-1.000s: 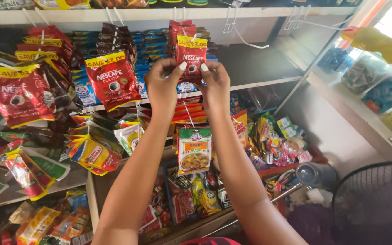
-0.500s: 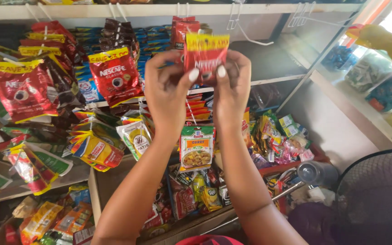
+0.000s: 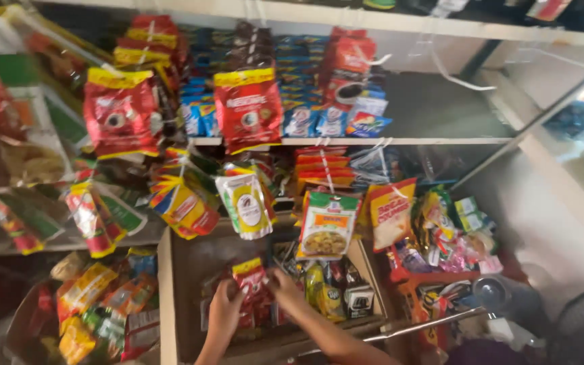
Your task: The person organizes various packaged food items on a store shelf. They pick up items like coffee packets, cracker nuts, and sauces from a cardboard box and place them onto hooks or arrange them on the shelf. The person repeatedly reaches for different products and adjusts their positions to create an orderly display.
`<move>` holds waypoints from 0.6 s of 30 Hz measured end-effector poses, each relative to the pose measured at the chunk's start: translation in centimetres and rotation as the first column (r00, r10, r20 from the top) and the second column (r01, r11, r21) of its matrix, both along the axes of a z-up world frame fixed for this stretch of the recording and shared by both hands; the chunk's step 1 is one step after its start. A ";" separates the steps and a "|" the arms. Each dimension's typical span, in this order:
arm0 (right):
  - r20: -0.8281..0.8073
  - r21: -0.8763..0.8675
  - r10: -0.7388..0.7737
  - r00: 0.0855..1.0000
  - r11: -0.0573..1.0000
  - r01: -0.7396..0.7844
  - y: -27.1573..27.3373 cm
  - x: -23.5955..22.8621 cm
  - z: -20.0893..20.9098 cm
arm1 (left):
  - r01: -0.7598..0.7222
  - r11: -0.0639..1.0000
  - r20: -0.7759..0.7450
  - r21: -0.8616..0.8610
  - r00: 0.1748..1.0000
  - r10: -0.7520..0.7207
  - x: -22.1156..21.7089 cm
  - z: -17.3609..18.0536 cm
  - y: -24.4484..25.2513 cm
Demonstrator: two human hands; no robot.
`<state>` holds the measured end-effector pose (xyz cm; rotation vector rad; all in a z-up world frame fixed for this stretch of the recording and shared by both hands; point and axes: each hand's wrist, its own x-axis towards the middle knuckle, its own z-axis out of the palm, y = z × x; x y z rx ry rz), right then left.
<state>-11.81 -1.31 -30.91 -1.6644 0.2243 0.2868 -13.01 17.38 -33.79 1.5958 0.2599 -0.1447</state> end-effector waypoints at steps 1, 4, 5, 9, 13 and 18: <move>0.065 -0.124 0.055 0.996 0.991 -0.047 0.4 -0.5 -3.3 | -0.016 0.987 0.050 0.157 0.999 0.009 -0.6 -3.1 0.8; 0.082 -0.263 0.139 0.987 0.958 -0.113 1.6 -0.4 -10.9 | -0.022 0.914 0.002 0.405 1.000 0.023 -2.2 -5.8 2.6; 0.060 -0.284 0.134 0.989 0.952 -0.112 1.4 0.4 -12.8 | 0.016 0.873 -0.075 0.488 0.997 0.023 -1.9 -5.6 2.6; 0.162 -0.524 0.146 0.976 0.850 -0.040 -0.1 1.9 -17.0 | -0.323 0.521 0.403 0.790 0.914 -0.044 -2.0 3.4 1.9; 0.169 -0.170 0.154 0.974 0.977 -0.125 -2.4 5.4 -7.5 | -0.101 0.840 0.508 0.533 0.832 -0.222 0.8 11.5 -0.7; 0.329 0.258 -0.039 0.943 0.965 -0.050 -5.8 6.7 13.8 | 0.071 0.878 0.614 0.474 0.688 -0.387 5.0 22.5 -6.4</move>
